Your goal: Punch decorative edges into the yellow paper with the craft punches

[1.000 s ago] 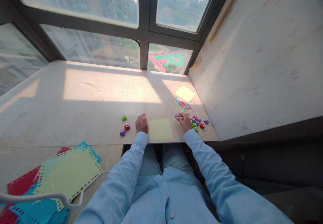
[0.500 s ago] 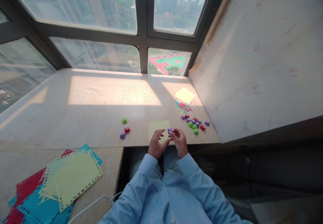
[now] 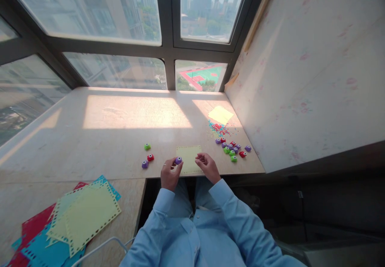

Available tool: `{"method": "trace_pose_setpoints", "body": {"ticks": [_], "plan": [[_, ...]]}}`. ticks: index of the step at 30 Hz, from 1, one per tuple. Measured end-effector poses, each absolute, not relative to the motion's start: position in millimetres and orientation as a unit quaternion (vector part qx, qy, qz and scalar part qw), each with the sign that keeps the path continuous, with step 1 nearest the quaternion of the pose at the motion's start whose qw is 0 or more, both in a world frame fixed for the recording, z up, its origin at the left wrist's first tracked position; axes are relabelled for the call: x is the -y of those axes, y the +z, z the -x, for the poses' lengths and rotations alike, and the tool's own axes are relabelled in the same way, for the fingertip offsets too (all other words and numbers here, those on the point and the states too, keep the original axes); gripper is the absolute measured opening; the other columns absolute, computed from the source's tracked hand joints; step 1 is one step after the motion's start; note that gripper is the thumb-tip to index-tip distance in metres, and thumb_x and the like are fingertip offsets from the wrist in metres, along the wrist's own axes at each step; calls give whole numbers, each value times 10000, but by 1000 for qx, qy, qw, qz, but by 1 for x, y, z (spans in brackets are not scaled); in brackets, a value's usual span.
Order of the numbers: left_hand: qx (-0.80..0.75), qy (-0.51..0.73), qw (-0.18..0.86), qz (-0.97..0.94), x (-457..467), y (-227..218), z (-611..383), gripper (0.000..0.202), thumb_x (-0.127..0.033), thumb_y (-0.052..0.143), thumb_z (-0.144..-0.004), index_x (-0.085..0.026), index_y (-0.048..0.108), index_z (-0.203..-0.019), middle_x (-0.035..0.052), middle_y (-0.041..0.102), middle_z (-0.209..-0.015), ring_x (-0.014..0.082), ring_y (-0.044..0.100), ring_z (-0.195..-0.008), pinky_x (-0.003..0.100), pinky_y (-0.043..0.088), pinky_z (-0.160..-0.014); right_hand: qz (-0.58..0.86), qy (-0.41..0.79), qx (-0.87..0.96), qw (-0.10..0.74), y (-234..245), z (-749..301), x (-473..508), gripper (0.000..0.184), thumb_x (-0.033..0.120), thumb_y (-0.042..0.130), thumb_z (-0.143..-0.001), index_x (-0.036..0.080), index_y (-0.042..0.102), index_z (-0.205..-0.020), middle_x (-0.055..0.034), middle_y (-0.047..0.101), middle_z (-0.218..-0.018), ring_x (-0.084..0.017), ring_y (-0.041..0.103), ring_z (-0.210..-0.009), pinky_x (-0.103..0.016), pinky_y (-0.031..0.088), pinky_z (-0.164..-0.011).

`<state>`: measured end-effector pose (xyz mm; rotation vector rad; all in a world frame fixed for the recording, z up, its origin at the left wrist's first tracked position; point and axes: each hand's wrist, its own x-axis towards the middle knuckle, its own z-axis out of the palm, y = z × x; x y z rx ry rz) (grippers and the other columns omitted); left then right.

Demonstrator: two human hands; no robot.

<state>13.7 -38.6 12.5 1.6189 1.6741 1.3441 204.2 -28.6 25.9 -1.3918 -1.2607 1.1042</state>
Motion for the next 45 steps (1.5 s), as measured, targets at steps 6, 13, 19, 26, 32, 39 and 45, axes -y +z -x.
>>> {"method": "trace_pose_setpoints", "body": {"ticks": [6,13,19,26,32,39,45], "plan": [[-662,411,96,-620,13,-10,22,379,-524,580,-838,-190,727,-942,115,673,-966,267,614,-913,430,502,-853,677,357,544,343,6,-241,-3,344,250,560,-768,180,633,-1097,-53,716,-883,-187,673,-733,-355,544,-792],[-708,336,49,-618,5,-18,21,334,-451,583,-839,-196,749,-976,115,671,-983,271,594,-929,397,468,-849,669,241,561,425,-3,-245,-9,585,235,574,-734,178,542,-1315,-127,604,-1319,-224,634,-1013,-384,475,-972],[-728,288,42,-620,6,-15,19,327,-411,593,-843,-215,742,-1058,117,659,-1034,269,572,-962,385,447,-860,639,301,558,435,-11,-248,-3,568,265,556,-746,194,532,-1309,-74,703,-1121,-126,513,-547,-349,515,-737],[-730,270,20,-627,9,-15,18,323,-404,592,-852,-206,737,-1062,118,652,-1058,278,560,-978,383,439,-868,657,307,553,410,2,-255,-34,577,252,605,-680,211,590,-1255,-67,710,-1131,-169,560,-634,-381,492,-861],[-729,268,17,-630,10,-14,17,332,-397,597,-855,-184,727,-1075,127,652,-1074,279,572,-986,378,446,-854,663,307,500,464,1,-256,-27,595,287,565,-692,176,562,-1276,-120,670,-1232,-116,459,-513,-376,515,-769],[-743,264,25,-615,7,-15,17,352,-381,607,-850,-204,715,-1134,126,658,-1085,286,569,-994,388,441,-864,645,440,396,483,-1,-247,1,647,341,670,-640,161,574,-1254,-171,622,-1299,-97,543,-543,-296,525,-570],[-761,242,64,-599,2,-10,10,338,-362,643,-823,-240,722,-1129,111,661,-1093,283,572,-991,390,423,-830,584,584,295,480,13,-233,9,652,308,776,-617,163,584,-1223,-200,563,-1373,-84,577,-512,-261,513,-450]]}}
